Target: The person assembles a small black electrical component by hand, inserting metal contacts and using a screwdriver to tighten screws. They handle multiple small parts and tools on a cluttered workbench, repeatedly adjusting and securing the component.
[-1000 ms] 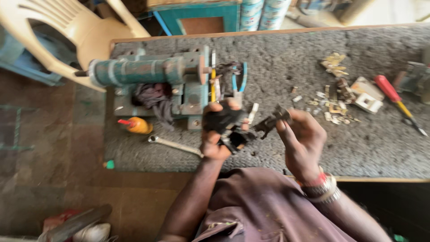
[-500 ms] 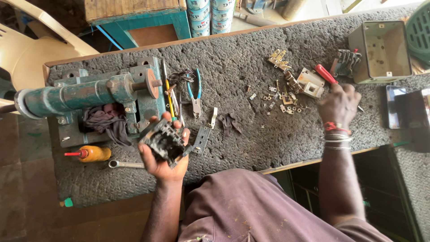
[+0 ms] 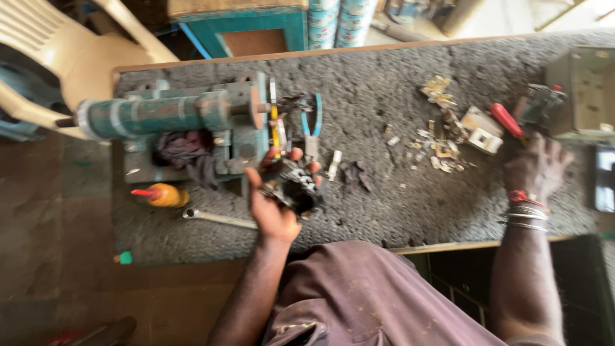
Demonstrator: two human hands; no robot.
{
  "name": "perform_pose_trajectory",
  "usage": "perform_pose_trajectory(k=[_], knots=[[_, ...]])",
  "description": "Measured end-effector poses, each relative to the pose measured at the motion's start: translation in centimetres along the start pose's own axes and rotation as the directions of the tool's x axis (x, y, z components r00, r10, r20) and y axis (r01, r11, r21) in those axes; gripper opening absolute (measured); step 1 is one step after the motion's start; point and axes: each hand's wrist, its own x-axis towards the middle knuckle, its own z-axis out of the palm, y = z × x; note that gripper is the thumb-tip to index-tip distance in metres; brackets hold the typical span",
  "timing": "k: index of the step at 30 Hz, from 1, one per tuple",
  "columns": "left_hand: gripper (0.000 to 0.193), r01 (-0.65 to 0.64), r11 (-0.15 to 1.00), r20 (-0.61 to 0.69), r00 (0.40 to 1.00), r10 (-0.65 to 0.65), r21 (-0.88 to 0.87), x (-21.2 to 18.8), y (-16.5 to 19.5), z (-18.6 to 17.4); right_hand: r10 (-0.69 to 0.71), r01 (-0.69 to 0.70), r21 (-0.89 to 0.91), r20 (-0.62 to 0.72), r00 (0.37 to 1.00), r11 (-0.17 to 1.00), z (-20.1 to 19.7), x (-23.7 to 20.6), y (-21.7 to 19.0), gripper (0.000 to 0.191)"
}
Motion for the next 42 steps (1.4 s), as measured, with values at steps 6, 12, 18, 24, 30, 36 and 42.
perform_pose_trajectory(k=[6,12,18,24,30,36,42], knots=[[0.046,-0.095,0.988,-0.089,0.99,0.107,0.122,0.2,-0.3,-0.6,0.046,-0.059,0.157,0.085,0.995,0.986,0.6,0.0,0.9,0.009],[0.041,-0.24,0.938,-0.142,0.949,0.281,0.249,0.6,-0.3,-0.4,0.058,-0.22,0.939,0.213,0.975,0.265,-1.3,0.0,1.0,0.016],[0.037,-0.252,0.915,-0.173,0.933,0.317,0.316,1.9,-1.9,0.6,-0.117,0.154,0.878,-0.229,0.966,-0.452,-7.2,-6.2,-9.8,0.017],[0.037,-0.289,0.894,-0.049,0.945,0.325,0.343,2.3,-2.6,1.8,-0.226,0.045,0.8,-0.223,0.948,-0.599,-11.3,-11.1,-17.9,0.015],[0.037,-0.321,0.857,0.019,0.939,0.343,0.403,1.6,-2.9,1.9,-0.24,-0.026,0.835,-0.128,0.962,-0.55,-11.0,-11.6,-19.0,0.019],[0.037,-0.328,0.847,0.071,0.942,0.329,0.419,2.0,-3.2,1.2,-0.365,-0.222,0.794,0.0,0.931,-0.567,-10.5,-9.8,-17.7,0.018],[0.036,-0.363,0.843,0.078,0.929,0.363,0.397,2.7,-2.7,0.8,-0.373,-0.293,0.612,-0.003,0.928,-0.735,-10.2,-8.9,-17.5,0.016]])
